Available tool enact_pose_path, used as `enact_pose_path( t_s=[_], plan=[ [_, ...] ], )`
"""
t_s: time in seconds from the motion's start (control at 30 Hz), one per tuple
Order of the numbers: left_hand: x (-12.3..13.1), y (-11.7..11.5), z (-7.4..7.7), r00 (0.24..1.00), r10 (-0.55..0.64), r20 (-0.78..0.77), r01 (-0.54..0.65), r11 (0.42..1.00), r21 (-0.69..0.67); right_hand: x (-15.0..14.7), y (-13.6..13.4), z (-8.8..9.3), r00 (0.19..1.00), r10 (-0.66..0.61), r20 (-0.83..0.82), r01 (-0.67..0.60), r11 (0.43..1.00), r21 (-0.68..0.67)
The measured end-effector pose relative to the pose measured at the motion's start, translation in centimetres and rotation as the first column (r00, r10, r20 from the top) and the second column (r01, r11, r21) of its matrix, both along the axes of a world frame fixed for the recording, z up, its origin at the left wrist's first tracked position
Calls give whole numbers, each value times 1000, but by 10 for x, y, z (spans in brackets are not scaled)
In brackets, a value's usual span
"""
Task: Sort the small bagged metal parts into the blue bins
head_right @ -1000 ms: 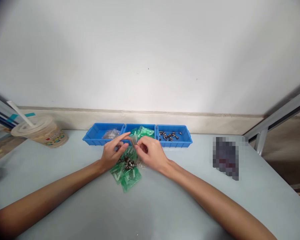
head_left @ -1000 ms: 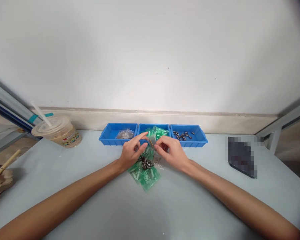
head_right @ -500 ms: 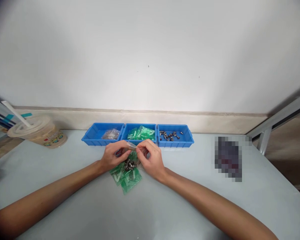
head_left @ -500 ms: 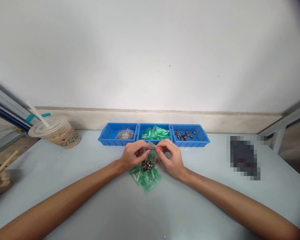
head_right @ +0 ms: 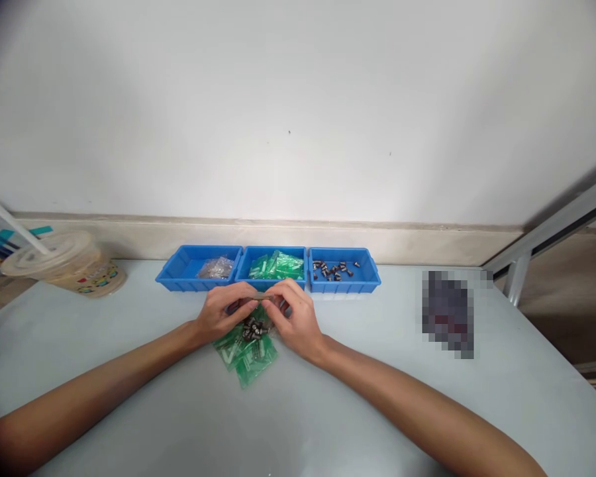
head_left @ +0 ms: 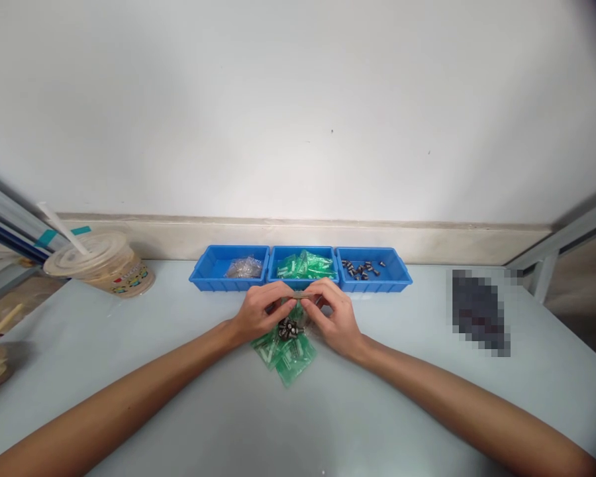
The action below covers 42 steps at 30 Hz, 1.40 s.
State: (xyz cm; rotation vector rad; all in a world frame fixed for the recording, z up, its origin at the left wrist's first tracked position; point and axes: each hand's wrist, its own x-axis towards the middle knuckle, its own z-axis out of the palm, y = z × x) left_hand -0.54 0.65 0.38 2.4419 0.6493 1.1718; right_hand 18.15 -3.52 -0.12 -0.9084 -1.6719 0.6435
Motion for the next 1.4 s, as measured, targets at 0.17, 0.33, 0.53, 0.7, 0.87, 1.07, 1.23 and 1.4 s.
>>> enact_pose_path(
  t_s=[0.17,0.33,0.53,0.7,0.87,1.07,1.23,1.4],
  plan=[
    [1,0,1,1000,-1,25,1,1000,-5,1,-1,-1,1000,8,8,-8,999,-41],
    [2,1,-1,1000,29,-7,-29,1000,-1,0,0,-2,1000,-15,3,15,998,-59],
    [1,-1,-1,998,50,-25,-49,998,25,0,0,-3,1000,-6,-4,5,996,-85],
    [1,-1,0,997,62,-36,-62,998,-5,0,1,-3,1000,-5,-22,3,996,-94],
    [0,0,2,999,37,-30,-38,998,-42,1,1,-3,999,-24,-43,21,997,-81],
    [-1,0,1,999,21,-40,-22,999,-39,1,1,-2,999,2,-40,-6,995,-100],
    [-1,0,2,998,11,-55,-14,998,-54,2,2,-2,1000,3,-27,-5,997,-76],
    [-1,2,0,998,22,-53,-24,999,-42,1,1,-2,1000,-17,-6,16,997,-72]
  ],
)
